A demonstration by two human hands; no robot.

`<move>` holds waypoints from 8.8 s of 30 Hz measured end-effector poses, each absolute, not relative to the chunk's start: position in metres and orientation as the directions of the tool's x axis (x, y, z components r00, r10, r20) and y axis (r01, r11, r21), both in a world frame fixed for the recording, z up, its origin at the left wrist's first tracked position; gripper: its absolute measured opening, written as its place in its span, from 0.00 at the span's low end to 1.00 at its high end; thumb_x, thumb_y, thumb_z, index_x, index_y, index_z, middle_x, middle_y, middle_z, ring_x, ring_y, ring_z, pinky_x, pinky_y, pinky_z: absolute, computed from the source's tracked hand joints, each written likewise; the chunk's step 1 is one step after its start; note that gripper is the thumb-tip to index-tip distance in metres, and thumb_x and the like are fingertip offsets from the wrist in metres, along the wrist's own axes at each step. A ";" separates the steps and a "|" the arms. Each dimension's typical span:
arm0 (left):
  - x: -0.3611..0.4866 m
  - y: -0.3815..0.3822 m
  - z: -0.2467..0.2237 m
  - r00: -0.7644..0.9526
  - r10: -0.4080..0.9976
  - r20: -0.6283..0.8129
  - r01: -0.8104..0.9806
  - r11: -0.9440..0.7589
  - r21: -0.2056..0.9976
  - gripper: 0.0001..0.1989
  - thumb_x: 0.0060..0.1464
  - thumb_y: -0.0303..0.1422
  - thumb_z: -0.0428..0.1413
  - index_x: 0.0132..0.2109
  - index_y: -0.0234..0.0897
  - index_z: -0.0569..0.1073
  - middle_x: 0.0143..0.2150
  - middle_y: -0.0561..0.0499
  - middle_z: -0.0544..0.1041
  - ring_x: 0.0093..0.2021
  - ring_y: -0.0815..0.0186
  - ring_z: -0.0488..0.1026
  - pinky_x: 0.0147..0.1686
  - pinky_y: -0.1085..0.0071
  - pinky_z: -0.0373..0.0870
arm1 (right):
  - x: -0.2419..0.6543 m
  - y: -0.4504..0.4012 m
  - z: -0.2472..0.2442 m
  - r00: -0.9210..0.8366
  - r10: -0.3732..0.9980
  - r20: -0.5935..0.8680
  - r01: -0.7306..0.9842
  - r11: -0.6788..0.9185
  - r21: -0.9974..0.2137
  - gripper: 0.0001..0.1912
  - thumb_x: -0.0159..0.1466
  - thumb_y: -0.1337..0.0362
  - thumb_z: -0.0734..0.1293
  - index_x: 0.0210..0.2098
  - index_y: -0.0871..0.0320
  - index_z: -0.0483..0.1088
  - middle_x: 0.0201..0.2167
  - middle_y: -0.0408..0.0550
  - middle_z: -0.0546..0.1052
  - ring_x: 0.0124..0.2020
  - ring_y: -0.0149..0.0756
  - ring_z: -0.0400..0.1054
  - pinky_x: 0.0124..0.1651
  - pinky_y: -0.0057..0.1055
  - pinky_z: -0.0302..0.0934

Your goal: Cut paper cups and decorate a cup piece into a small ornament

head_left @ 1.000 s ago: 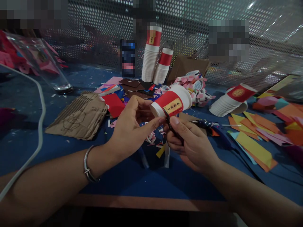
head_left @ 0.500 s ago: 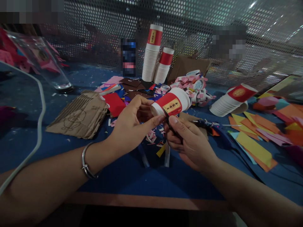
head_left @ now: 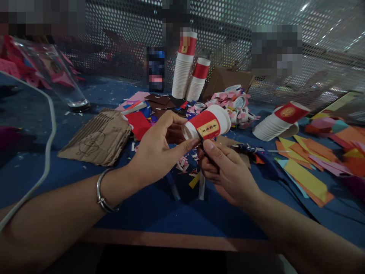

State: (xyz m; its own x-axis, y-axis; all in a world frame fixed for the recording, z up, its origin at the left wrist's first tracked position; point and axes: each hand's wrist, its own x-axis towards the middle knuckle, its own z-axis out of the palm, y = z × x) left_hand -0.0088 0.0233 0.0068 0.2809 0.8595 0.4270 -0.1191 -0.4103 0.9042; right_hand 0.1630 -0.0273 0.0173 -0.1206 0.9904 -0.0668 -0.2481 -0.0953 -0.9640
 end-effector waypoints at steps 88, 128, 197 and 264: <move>-0.009 0.018 0.005 0.267 0.801 0.536 -0.065 -0.540 0.839 0.22 0.63 0.39 0.65 0.60 0.36 0.72 0.56 0.41 0.79 0.53 0.56 0.79 0.53 0.59 0.77 | 0.167 -0.030 0.017 -0.191 0.970 0.150 -0.212 0.109 -0.971 0.24 0.68 0.48 0.75 0.27 0.56 0.64 0.21 0.33 0.56 0.17 0.20 0.40 0.18 0.23 0.37; 0.001 0.012 0.003 0.250 0.913 0.322 -0.390 -0.209 0.897 0.18 0.62 0.38 0.65 0.57 0.41 0.75 0.49 0.48 0.84 0.51 0.60 0.82 0.50 0.61 0.82 | 0.166 -0.029 0.016 -0.168 0.971 0.168 -0.182 0.137 -0.974 0.21 0.69 0.49 0.74 0.30 0.55 0.67 0.22 0.33 0.55 0.18 0.22 0.40 0.18 0.24 0.39; -0.004 0.007 0.012 0.195 0.922 0.335 -0.246 -0.284 0.927 0.22 0.55 0.37 0.71 0.53 0.35 0.76 0.48 0.46 0.85 0.49 0.60 0.83 0.52 0.63 0.78 | 0.172 -0.029 0.004 -0.128 0.970 0.204 -0.014 0.204 -0.979 0.25 0.71 0.46 0.71 0.27 0.55 0.64 0.20 0.34 0.58 0.18 0.23 0.45 0.21 0.26 0.42; -0.009 0.002 -0.001 0.198 0.763 0.615 0.102 -0.640 0.761 0.24 0.61 0.34 0.66 0.64 0.43 0.75 0.58 0.42 0.75 0.57 0.51 0.75 0.60 0.51 0.76 | 0.167 -0.035 0.008 -0.120 0.978 0.171 -0.079 0.162 -0.984 0.25 0.70 0.46 0.72 0.27 0.56 0.65 0.19 0.34 0.56 0.18 0.23 0.43 0.19 0.25 0.42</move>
State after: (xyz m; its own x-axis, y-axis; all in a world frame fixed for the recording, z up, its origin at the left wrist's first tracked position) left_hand -0.0086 0.0018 -0.0007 0.1982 0.7632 0.6150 0.1020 -0.6401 0.7615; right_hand 0.1674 -0.0355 0.0075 -0.1202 0.9779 0.1709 -0.0789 0.1622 -0.9836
